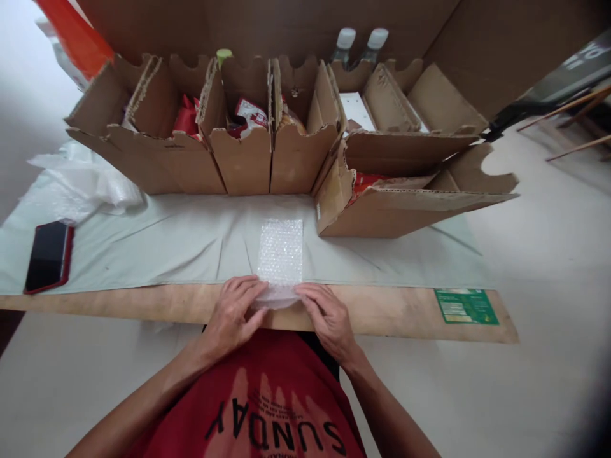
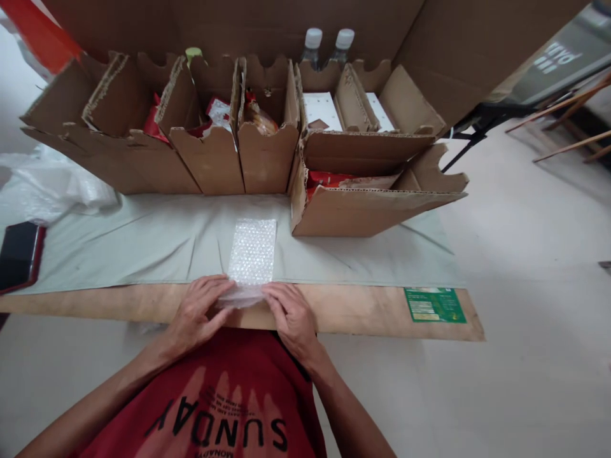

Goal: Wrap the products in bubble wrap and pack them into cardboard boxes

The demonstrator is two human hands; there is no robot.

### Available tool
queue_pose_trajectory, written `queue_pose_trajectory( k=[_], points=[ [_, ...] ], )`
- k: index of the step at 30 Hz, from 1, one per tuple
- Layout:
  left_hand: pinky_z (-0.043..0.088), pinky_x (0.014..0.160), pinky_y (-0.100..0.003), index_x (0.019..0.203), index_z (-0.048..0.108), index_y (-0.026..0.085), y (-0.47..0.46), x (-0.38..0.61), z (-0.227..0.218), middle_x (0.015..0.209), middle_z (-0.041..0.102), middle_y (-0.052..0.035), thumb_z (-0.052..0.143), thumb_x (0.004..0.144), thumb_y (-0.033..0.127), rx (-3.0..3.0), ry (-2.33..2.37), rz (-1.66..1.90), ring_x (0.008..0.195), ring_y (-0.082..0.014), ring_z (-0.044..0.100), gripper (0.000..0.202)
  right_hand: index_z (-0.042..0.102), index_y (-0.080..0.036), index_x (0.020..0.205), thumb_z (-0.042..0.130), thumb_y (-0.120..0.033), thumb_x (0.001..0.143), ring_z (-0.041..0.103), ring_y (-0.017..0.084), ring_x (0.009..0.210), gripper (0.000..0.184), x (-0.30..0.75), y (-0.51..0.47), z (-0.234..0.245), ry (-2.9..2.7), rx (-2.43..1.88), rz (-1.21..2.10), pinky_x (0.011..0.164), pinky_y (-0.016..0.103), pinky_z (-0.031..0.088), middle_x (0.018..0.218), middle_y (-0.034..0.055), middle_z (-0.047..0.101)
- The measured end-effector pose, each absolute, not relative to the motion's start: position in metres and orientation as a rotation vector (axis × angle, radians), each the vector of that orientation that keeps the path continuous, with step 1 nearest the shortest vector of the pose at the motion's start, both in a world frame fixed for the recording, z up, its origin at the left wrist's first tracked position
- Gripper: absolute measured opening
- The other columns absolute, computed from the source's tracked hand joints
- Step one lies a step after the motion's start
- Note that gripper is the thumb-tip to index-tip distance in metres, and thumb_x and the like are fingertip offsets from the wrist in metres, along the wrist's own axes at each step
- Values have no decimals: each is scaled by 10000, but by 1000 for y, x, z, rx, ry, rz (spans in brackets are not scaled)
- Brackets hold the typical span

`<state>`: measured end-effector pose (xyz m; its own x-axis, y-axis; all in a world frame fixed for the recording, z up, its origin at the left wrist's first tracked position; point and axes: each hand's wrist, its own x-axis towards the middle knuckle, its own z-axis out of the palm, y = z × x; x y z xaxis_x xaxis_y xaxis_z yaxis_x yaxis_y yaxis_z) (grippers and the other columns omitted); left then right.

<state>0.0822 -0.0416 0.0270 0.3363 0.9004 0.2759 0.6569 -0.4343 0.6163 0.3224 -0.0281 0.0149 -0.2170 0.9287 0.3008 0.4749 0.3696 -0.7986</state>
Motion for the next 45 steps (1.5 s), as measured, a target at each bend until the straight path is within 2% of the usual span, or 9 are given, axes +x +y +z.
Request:
queue_pose_trajectory(
  k=[3, 6, 15, 21, 27, 33, 36, 40, 45],
  points=[
    [538, 821, -382, 1083, 714, 201, -32, 88, 23, 901, 763, -54, 546, 967, 185, 2087, 1531, 892, 850, -218, 689, 204, 755, -223, 1050, 579, -312, 1018, 749, 187, 837, 200, 319, -29, 15, -1592, -1394, 847, 771, 301, 619, 929, 42, 793],
    [529, 758, -350, 1114, 708, 188, -21, 91, 15, 825, 742, -34, 585, 926, 187, 2036, 1632, 880, 767, -207, 667, 225, 728, -209, 1134, 614, -293, 999, 750, 188, 840, 196, 318, -32, 16, -1528, -1461, 676, 765, 305, 619, 975, 56, 795],
    [518, 780, -365, 1333, 608, 169, -13, 92, 7, 803, 728, -17, 608, 904, 154, 2156, 1724, 740, 754, -223, 650, 429, 696, -218, 1241, 568, -60, 936, 612, 302, 1316, 366, 318, -28, 19, -2329, -1195, 146, 972, 458, 507, 1339, 96, 725],
    [495, 983, -446, 1350, 587, 160, -27, 86, 26, 1255, 694, -151, 631, 958, 258, 2388, 1463, 866, 1159, -299, 620, 406, 725, -223, 1161, 517, -68, 992, 680, 246, 1177, 310, 316, -16, 12, -2277, -1173, 319, 961, 431, 491, 1176, 70, 788],
    [496, 759, -345, 1234, 663, 162, -15, 88, 16, 806, 701, -29, 581, 946, 141, 2286, 1549, 860, 772, -207, 633, 301, 719, -220, 1155, 523, -229, 1053, 708, 225, 956, 221, 310, -12, 24, -2092, -1314, 397, 843, 386, 511, 1048, 68, 791],
    [494, 844, -424, 1272, 655, 141, -2, 93, 7, 1074, 720, -134, 601, 950, 192, 2287, 1671, 856, 968, -287, 647, 330, 699, -211, 1200, 613, -199, 995, 634, 292, 1231, 223, 312, -11, 21, -2279, -1213, 162, 995, 454, 472, 1283, 111, 730],
    [481, 969, -461, 1272, 643, 149, -11, 90, 12, 1251, 675, -167, 613, 964, 235, 2346, 1549, 934, 1153, -314, 607, 321, 708, -218, 1190, 598, -170, 995, 638, 293, 1248, 229, 311, -10, 15, -2306, -1188, 221, 985, 456, 477, 1208, 86, 768],
    [488, 957, -424, 1307, 611, 171, -18, 83, 17, 1090, 721, -101, 575, 967, 164, 2346, 1332, 937, 1057, -259, 626, 343, 730, -218, 1151, 558, -220, 1032, 692, 250, 1107, 209, 310, -9, 16, -2194, -1242, 390, 943, 420, 508, 1060, 77, 791],
    [508, 800, -390, 1286, 640, 153, 1, 86, 12, 861, 701, -61, 571, 946, 176, 2289, 1519, 827, 836, -245, 614, 348, 691, -210, 1247, 564, -263, 1033, 653, 269, 1147, 254, 308, -13, 22, -2163, -1333, 232, 957, 429, 501, 1208, 111, 745]
  ],
)
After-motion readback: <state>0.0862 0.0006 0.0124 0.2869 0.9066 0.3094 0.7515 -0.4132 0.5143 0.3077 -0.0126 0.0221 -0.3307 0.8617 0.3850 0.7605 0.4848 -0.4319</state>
